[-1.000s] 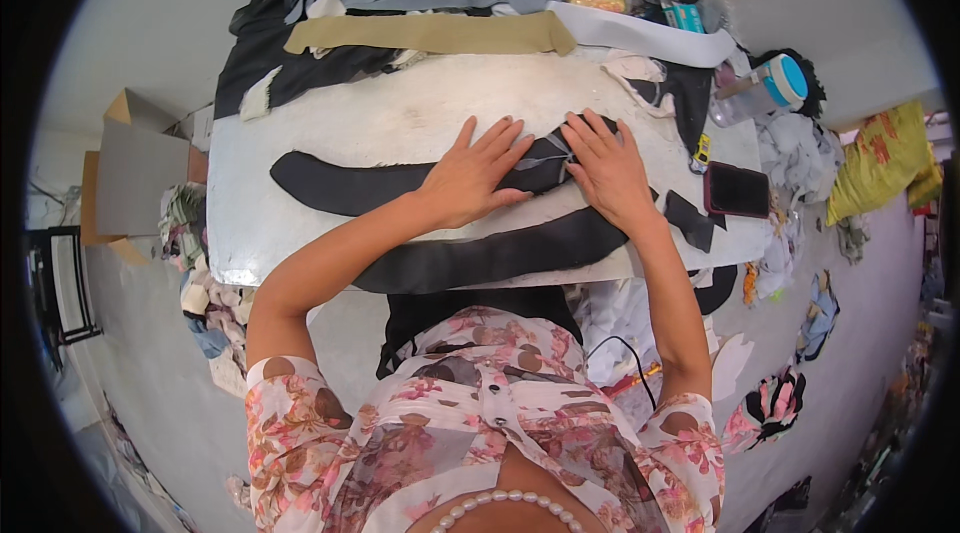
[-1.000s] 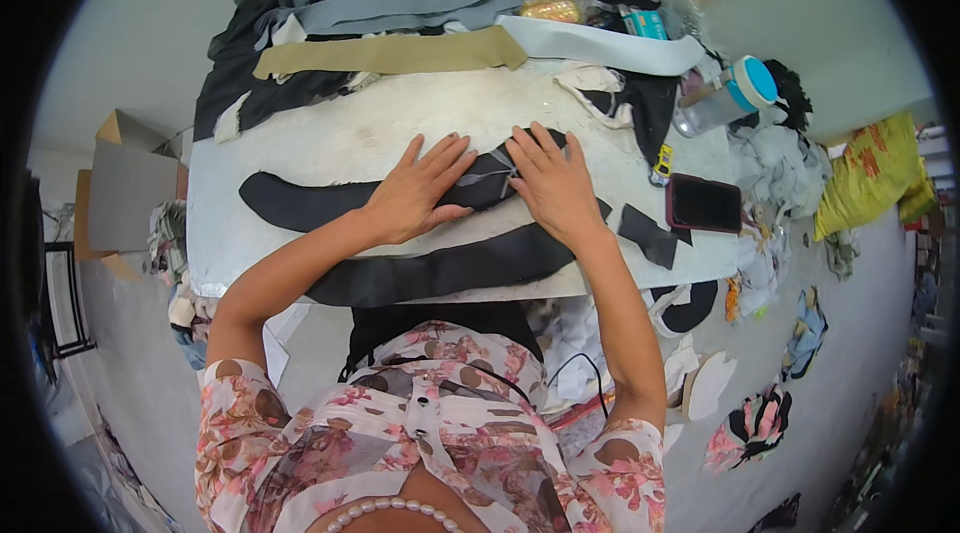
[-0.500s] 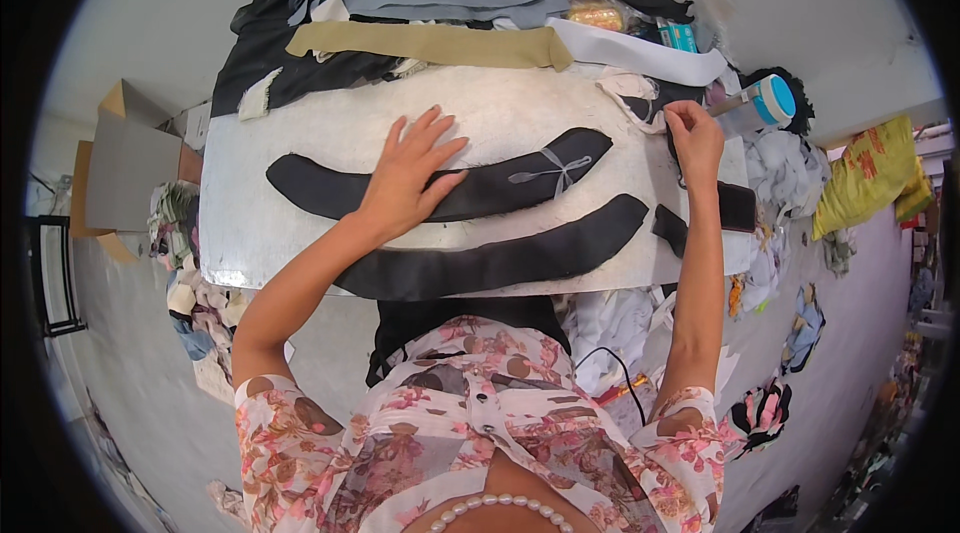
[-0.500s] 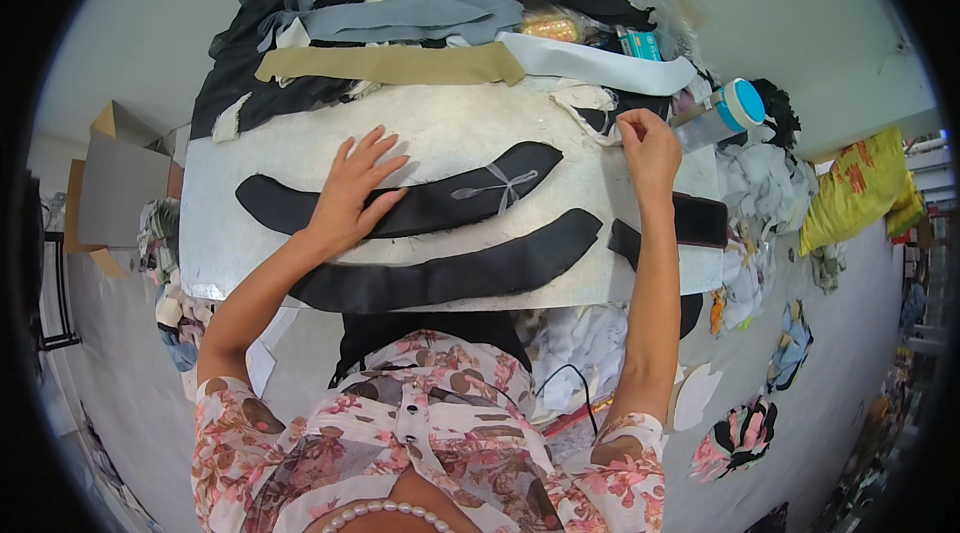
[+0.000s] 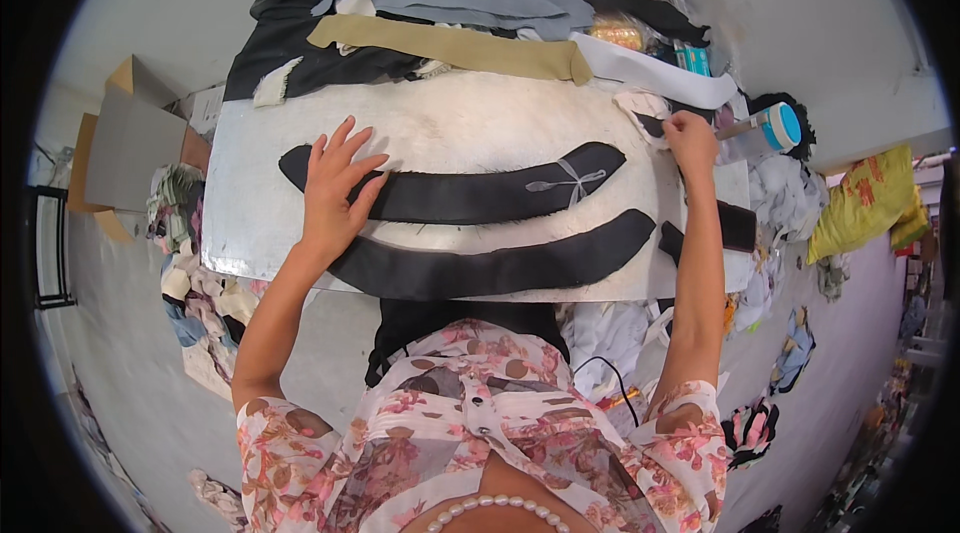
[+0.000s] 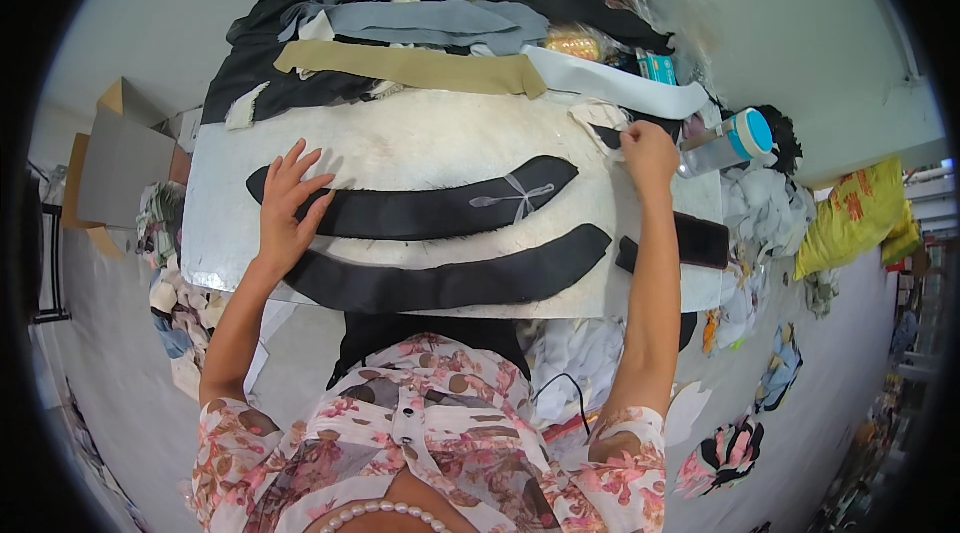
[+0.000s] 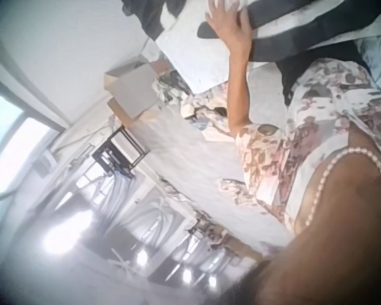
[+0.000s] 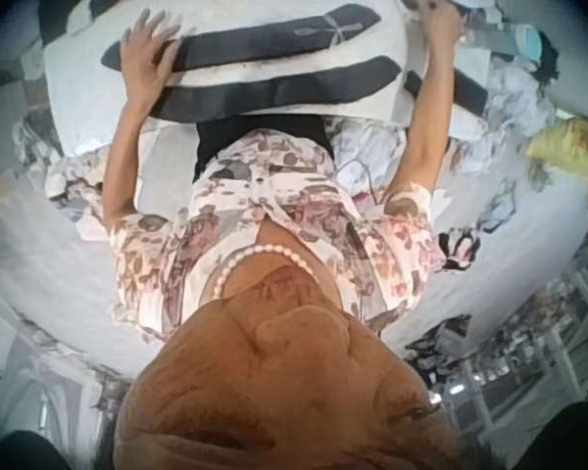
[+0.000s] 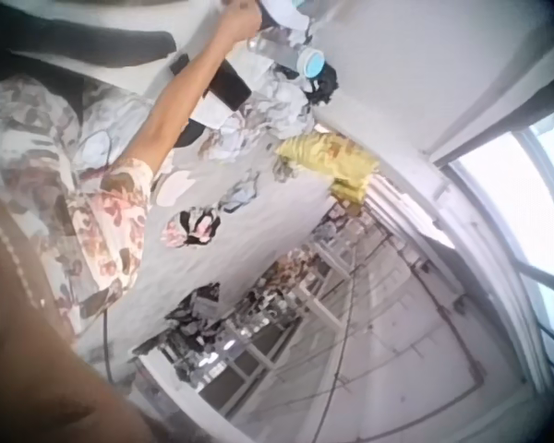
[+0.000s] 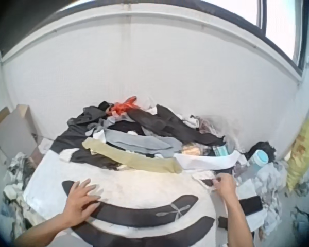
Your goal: The person arranges black fabric pieces on a white surface, smoothing and aligning them by hand. They occasionally lift and reposition the pieces to ensure proper placement.
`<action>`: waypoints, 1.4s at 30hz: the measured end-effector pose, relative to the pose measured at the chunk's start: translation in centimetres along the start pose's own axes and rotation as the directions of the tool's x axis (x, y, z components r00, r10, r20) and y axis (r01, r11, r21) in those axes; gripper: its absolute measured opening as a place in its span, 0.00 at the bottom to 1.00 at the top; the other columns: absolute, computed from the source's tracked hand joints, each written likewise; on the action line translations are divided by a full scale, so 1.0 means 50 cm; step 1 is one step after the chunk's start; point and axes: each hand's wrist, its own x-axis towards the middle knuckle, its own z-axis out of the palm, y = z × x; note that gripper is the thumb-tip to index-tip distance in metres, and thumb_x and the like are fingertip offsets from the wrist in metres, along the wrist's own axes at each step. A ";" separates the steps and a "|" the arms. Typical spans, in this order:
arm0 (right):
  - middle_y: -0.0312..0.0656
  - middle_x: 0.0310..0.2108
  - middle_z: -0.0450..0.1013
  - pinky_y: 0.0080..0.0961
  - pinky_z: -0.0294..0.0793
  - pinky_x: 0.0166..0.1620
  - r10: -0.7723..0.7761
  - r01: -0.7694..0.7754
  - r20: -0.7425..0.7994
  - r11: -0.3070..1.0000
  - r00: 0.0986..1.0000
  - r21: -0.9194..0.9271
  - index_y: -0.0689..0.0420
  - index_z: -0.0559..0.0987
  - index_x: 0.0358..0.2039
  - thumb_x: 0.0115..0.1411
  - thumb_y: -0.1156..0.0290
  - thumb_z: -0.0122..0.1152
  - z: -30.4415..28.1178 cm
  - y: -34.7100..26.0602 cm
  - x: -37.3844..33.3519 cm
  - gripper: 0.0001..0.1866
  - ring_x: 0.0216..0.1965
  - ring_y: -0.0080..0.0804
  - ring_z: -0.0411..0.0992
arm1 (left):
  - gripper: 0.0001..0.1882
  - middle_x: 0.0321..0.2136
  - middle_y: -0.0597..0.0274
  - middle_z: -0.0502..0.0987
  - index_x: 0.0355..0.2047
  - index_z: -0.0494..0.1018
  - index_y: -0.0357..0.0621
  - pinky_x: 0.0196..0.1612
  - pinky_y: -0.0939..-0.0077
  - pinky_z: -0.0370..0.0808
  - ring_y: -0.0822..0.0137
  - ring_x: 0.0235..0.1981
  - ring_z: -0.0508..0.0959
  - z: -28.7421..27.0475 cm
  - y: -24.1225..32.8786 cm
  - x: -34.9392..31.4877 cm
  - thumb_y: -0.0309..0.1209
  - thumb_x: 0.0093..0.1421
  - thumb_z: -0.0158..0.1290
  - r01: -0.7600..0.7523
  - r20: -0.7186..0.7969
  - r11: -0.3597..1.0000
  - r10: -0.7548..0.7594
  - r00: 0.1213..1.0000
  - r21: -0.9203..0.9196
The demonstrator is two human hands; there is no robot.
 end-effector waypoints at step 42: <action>0.39 0.17 0.76 0.32 0.71 0.30 -0.721 0.467 0.364 0.672 0.589 0.574 0.58 0.81 0.22 0.53 0.63 0.65 0.273 -0.925 -0.118 0.11 0.22 0.34 0.75 | 0.25 0.28 0.57 0.77 0.31 0.79 0.42 0.36 0.65 0.74 0.56 0.33 0.78 -0.104 -0.209 -0.098 0.55 0.51 0.61 0.669 -0.015 0.741 -0.669 0.743 0.051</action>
